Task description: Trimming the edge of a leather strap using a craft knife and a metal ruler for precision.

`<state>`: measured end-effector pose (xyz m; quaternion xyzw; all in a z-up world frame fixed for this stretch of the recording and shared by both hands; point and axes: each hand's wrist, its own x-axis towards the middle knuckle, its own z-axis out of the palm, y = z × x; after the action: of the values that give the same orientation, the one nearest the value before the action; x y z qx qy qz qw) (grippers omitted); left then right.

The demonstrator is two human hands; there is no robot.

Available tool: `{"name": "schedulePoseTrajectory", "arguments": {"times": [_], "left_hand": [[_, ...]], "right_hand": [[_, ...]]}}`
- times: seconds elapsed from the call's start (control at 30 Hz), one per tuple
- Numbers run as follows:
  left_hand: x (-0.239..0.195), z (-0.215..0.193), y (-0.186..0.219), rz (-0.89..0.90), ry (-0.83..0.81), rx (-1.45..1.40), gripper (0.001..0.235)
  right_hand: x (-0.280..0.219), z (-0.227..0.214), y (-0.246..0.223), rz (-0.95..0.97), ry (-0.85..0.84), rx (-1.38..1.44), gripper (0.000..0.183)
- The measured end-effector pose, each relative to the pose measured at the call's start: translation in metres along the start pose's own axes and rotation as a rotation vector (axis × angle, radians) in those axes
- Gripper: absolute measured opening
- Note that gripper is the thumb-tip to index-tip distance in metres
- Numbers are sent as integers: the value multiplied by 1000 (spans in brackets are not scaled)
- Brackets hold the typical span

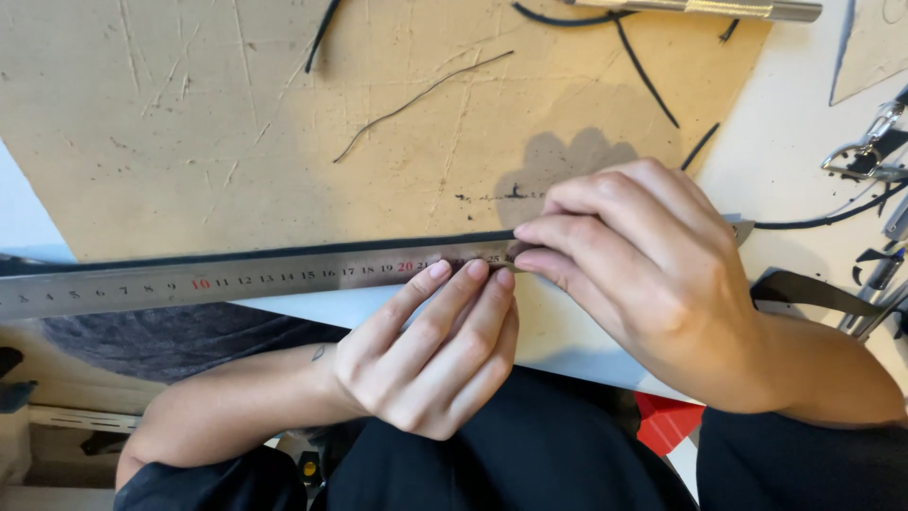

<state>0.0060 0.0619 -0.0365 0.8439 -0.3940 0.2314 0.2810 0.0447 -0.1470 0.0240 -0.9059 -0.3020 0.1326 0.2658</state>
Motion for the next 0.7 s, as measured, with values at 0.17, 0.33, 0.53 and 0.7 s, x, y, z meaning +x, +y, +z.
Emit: {"name": "schedulePoseTrajectory", "arguments": {"times": [0.17,0.33,0.53,0.7], "left_hand": [[-3,-3,-3,-11,32,9,18],[-5,-3,-3,4,58,31,19],[-4,-6,-1,-15,33,-35,26],[-4,-5,0,-35,37,-42,28]], "right_hand": [[4,2,-11,93,-21,32,19],[4,-3,-10,153,-73,118,25],[6,-4,-7,114,-115,111,17],[-1,-4,-6,203,-113,99,14]]}}
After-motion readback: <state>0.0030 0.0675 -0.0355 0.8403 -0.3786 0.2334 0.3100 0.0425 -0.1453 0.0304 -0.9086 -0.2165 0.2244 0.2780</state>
